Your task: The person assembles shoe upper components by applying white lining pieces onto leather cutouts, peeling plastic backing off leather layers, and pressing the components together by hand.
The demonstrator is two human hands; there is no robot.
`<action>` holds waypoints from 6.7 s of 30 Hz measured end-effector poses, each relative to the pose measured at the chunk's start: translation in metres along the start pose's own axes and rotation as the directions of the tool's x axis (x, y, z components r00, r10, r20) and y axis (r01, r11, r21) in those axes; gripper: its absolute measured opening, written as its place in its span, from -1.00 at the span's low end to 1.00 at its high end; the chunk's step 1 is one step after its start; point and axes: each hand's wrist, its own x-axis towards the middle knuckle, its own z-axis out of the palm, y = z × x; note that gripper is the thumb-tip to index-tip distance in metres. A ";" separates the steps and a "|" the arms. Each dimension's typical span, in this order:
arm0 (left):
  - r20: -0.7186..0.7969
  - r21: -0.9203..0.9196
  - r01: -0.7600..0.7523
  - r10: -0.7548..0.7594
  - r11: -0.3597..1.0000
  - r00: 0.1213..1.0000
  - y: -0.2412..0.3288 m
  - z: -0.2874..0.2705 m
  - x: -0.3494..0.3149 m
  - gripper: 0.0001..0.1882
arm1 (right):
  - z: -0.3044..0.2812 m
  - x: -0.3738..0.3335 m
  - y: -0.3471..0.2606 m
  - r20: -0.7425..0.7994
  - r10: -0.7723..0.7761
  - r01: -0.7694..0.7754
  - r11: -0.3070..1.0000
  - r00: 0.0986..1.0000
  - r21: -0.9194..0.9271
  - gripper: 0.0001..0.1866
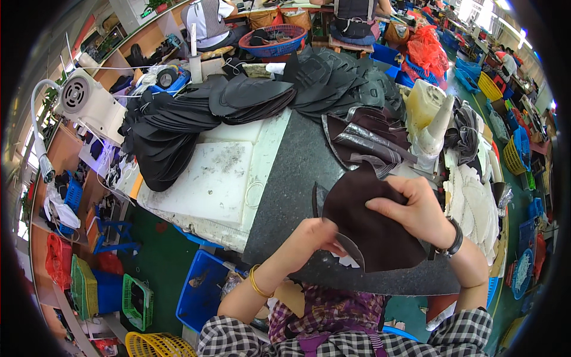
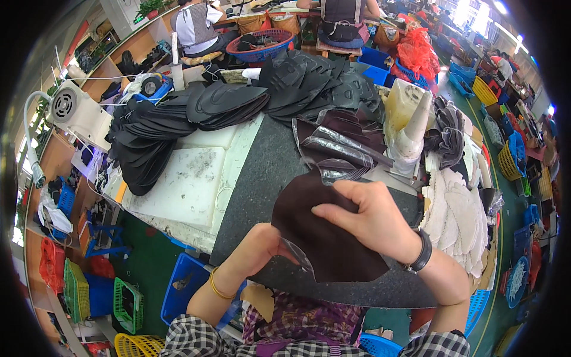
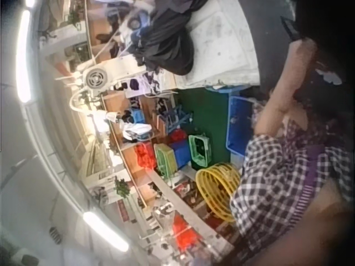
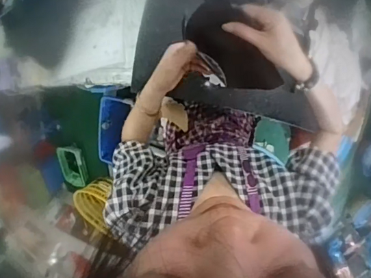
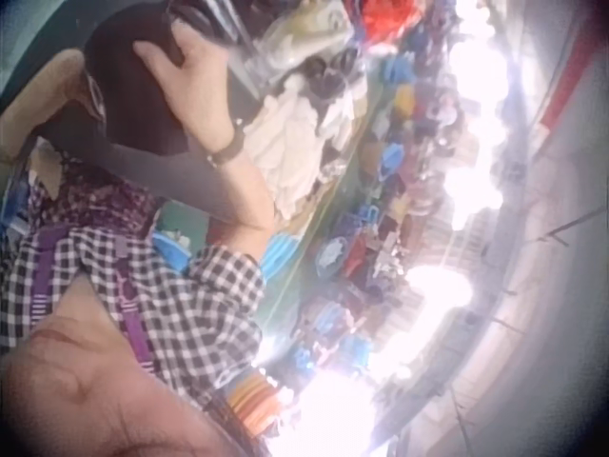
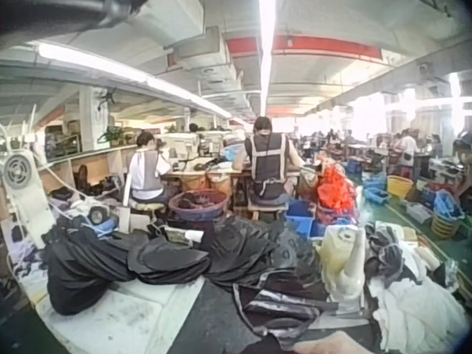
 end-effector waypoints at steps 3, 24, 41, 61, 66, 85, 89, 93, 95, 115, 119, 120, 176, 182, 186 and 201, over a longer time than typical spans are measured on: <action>-0.052 0.413 0.078 -0.062 0.907 0.997 0.000 0.002 -0.011 -0.48 | -0.003 0.003 0.001 0.031 0.095 -0.096 0.994 0.995 0.047 -0.79; -0.313 0.111 -0.278 0.299 0.954 0.901 0.011 0.028 -0.015 -0.88 | 0.012 0.004 -0.008 -0.018 -0.443 0.406 0.835 0.896 -0.371 -0.67; -0.196 0.446 -0.319 0.439 0.836 0.877 0.002 0.046 0.040 -0.79 | -0.008 0.041 0.015 0.052 0.039 -0.037 0.999 0.998 -0.036 -0.80; 0.139 -0.392 0.167 -0.122 0.904 0.983 -0.069 0.049 -0.061 -0.19 | -0.020 0.003 -0.024 0.578 -0.538 0.789 0.435 0.614 -0.433 -0.88; 0.091 -0.769 0.100 -0.046 0.631 0.995 -0.079 0.042 0.007 -0.01 | 0.005 -0.061 -0.030 0.689 -0.430 0.796 0.472 0.583 -0.378 -0.64; 0.030 0.294 -0.359 0.367 0.886 0.930 -0.027 0.034 -0.072 -0.79 | -0.028 -0.095 0.009 0.407 0.096 -0.097 0.995 0.908 -0.019 -0.71; -0.155 0.149 -0.282 0.304 0.948 0.940 -0.035 0.029 -0.047 -0.86 | -0.023 -0.071 0.036 0.390 0.037 -0.018 0.998 0.920 -0.052 -0.59; -0.275 -0.274 -0.158 0.080 0.949 0.958 -0.030 0.029 -0.031 -0.79 | -0.021 -0.061 0.039 0.392 0.213 -0.266 0.960 0.895 0.086 -0.68; -0.211 -0.524 -0.136 0.027 0.841 0.977 -0.032 0.021 -0.026 -0.77 | -0.024 -0.060 0.038 0.397 0.231 -0.293 0.951 0.888 0.101 -0.78; -0.533 -0.384 -0.488 0.243 0.784 0.810 -0.079 -0.001 -0.037 -0.79 | -0.028 -0.048 0.009 0.378 0.324 -0.456 0.821 0.867 0.343 -0.57; -0.481 -0.083 -0.357 0.276 0.930 0.832 -0.073 0.003 -0.027 -0.75 | -0.031 -0.043 -0.009 0.329 0.000 -0.032 0.995 0.944 0.091 -0.57; -0.435 0.120 -0.322 0.342 0.939 0.833 -0.068 0.002 -0.018 -0.70 | -0.035 -0.042 -0.016 0.353 0.018 -0.039 0.998 0.935 0.053 -0.58; -0.417 0.902 0.359 0.265 0.241 0.869 -0.005 -0.043 0.056 -0.71 | -0.001 -0.024 0.107 0.335 0.538 -0.576 0.817 0.773 0.016 -0.85; 0.094 0.995 -0.097 0.542 -0.023 0.835 -0.018 0.005 0.035 -0.74 | -0.007 -0.019 0.112 0.298 0.528 -0.541 0.840 0.795 -0.044 -0.80; -0.013 0.994 -0.027 0.367 0.103 0.930 -0.074 0.058 0.016 -0.35 | -0.017 -0.012 0.110 0.346 0.454 -0.459 0.885 0.821 -0.075 -0.74; -0.119 0.993 0.106 0.477 0.055 0.871 -0.090 0.079 0.015 -0.13 | -0.053 -0.007 0.109 0.446 0.477 -0.522 0.853 0.758 -0.026 -0.78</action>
